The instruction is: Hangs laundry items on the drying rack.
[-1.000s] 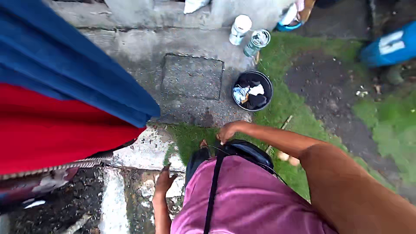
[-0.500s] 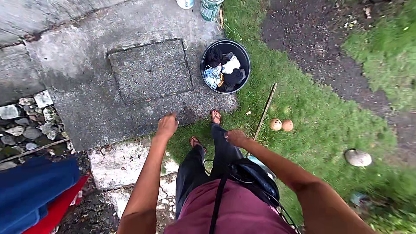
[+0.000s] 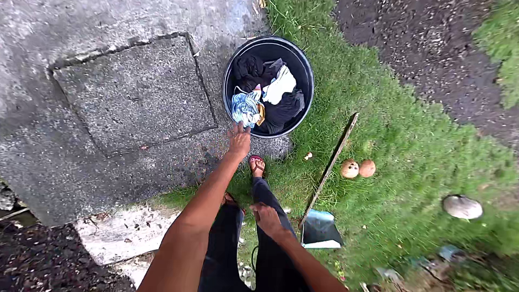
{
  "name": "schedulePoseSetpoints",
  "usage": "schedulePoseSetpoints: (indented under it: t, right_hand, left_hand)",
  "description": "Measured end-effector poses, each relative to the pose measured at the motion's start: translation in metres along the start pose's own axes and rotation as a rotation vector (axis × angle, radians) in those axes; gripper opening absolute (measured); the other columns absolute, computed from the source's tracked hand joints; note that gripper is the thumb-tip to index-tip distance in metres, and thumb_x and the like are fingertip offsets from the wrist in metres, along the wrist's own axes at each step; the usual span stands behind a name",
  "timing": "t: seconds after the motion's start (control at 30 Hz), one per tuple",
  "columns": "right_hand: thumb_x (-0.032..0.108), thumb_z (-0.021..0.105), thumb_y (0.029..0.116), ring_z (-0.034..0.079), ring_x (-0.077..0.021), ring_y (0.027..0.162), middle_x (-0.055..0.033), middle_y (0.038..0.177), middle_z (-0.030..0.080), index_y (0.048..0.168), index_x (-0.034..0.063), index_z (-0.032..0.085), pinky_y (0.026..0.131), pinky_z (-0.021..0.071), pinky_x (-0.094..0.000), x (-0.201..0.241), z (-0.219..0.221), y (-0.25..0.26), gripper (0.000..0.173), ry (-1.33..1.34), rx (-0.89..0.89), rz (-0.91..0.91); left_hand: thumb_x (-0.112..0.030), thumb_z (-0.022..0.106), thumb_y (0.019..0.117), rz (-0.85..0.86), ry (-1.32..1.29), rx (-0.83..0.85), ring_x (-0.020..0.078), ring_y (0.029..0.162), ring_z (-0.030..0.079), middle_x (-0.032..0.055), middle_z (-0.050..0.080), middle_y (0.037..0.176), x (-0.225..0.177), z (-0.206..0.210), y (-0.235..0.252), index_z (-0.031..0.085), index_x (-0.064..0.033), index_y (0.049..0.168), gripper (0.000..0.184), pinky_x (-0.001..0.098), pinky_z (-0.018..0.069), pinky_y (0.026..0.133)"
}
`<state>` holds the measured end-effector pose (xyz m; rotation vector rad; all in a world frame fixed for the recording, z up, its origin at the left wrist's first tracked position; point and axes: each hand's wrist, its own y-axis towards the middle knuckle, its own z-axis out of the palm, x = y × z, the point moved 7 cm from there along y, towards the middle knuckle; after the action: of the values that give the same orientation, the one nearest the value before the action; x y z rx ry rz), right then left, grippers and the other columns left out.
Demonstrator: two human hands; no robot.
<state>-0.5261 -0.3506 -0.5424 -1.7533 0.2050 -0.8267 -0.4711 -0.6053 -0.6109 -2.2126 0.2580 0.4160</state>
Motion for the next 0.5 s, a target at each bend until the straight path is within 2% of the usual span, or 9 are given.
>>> schedulePoseSetpoints:
  t: [0.07, 0.13, 0.2, 0.27, 0.33, 0.43, 0.47, 0.5]
  right_hand:
    - [0.015, 0.047, 0.1064, 0.066, -0.0359, 0.119, -0.0191, 0.13, 0.068, 0.134, 0.0064, 0.067, 0.102, 0.0509, -0.0544, -0.025, 0.011, 0.003, 0.034, 0.061, 0.008, 0.034]
    - [0.014, 0.048, 0.1053, 0.068, -0.0343, 0.116, -0.018, 0.127, 0.07, 0.131, 0.006, 0.068, 0.101, 0.0522, -0.0537, -0.046, 0.016, 0.009, 0.034, 0.118, -0.002, 0.053]
    - [0.014, 0.05, 0.1046, 0.069, -0.0326, 0.114, -0.0161, 0.125, 0.071, 0.129, 0.0067, 0.07, 0.1, 0.0527, -0.0527, -0.062, 0.014, 0.014, 0.032, 0.191, -0.011, 0.081]
    - [0.014, 0.052, 0.1042, 0.07, -0.0309, 0.113, -0.0153, 0.123, 0.072, 0.129, 0.0066, 0.07, 0.101, 0.0529, -0.0517, -0.074, 0.002, 0.017, 0.031, 0.26, -0.025, 0.12]
    - [0.014, 0.054, 0.1036, 0.071, -0.0288, 0.109, -0.0157, 0.119, 0.073, 0.127, 0.0048, 0.071, 0.1, 0.054, -0.049, -0.078, -0.01, 0.018, 0.03, 0.353, -0.083, 0.135]
    - [0.015, 0.061, 0.101, 0.073, -0.0207, 0.098, -0.0147, 0.109, 0.075, 0.121, -0.0006, 0.071, 0.092, 0.0581, -0.0394, -0.077, -0.034, 0.022, 0.027, 0.64, -0.277, 0.093]
    - [0.017, 0.061, 0.1014, 0.072, -0.019, 0.098, -0.0155, 0.111, 0.073, 0.123, -0.003, 0.069, 0.09, 0.0588, -0.037, -0.074, -0.042, 0.024, 0.03, 0.786, -0.33, 0.086]
    - [0.02, 0.058, 0.1033, 0.07, -0.0205, 0.103, -0.0177, 0.12, 0.07, 0.129, -0.0045, 0.064, 0.089, 0.0588, -0.0376, -0.07, -0.051, 0.026, 0.036, 0.937, -0.352, 0.087]
  left_hand:
    - [-0.001, 0.063, 0.0966, 0.029, 0.053, -0.064, 0.0547, 0.153, 0.012, 0.0296, 0.019, 0.166, -0.003, 0.012, 0.051, 0.043, -0.0072, 0.155, 0.062, 0.0784, 0.019, 0.113]
    - [0.01, 0.063, 0.0896, 0.009, 0.085, -0.125, 0.0564, 0.152, 0.012, 0.0283, 0.015, 0.168, 0.003, 0.02, 0.095, 0.043, -0.0118, 0.156, 0.073, 0.0814, 0.0197, 0.11]
    - [0.01, 0.069, 0.0854, -0.055, 0.113, -0.089, 0.0574, 0.151, 0.013, 0.0276, 0.014, 0.168, 0.02, 0.036, 0.128, 0.044, -0.012, 0.155, 0.077, 0.083, 0.0194, 0.109]
    - [0.012, 0.064, 0.0879, -0.06, 0.141, -0.03, 0.0611, 0.145, 0.026, 0.0355, 0.033, 0.157, 0.033, 0.047, 0.144, 0.052, -0.0065, 0.147, 0.063, 0.0819, 0.026, 0.105]
    - [0.009, 0.059, 0.0935, -0.012, 0.127, -0.016, 0.0586, 0.137, 0.04, 0.0364, 0.05, 0.141, 0.035, 0.041, 0.141, 0.056, -0.0033, 0.141, 0.049, 0.0744, 0.0346, 0.105]
    - [-0.003, 0.06, 0.0999, 0.06, -0.099, -0.097, 0.0519, 0.128, 0.054, 0.0337, 0.058, 0.133, 0.026, 0.005, 0.102, 0.056, 0.0017, 0.139, 0.04, 0.0646, 0.0432, 0.106]
    - [-0.005, 0.06, 0.0999, 0.101, -0.157, -0.152, 0.0516, 0.122, 0.059, 0.0338, 0.06, 0.129, 0.02, -0.008, 0.076, 0.057, 0.004, 0.137, 0.038, 0.0644, 0.0459, 0.102]
    - [-0.006, 0.062, 0.0989, 0.155, -0.19, -0.21, 0.05, 0.115, 0.063, 0.0325, 0.062, 0.125, 0.012, -0.022, 0.045, 0.06, 0.0053, 0.132, 0.035, 0.0635, 0.0495, 0.098]
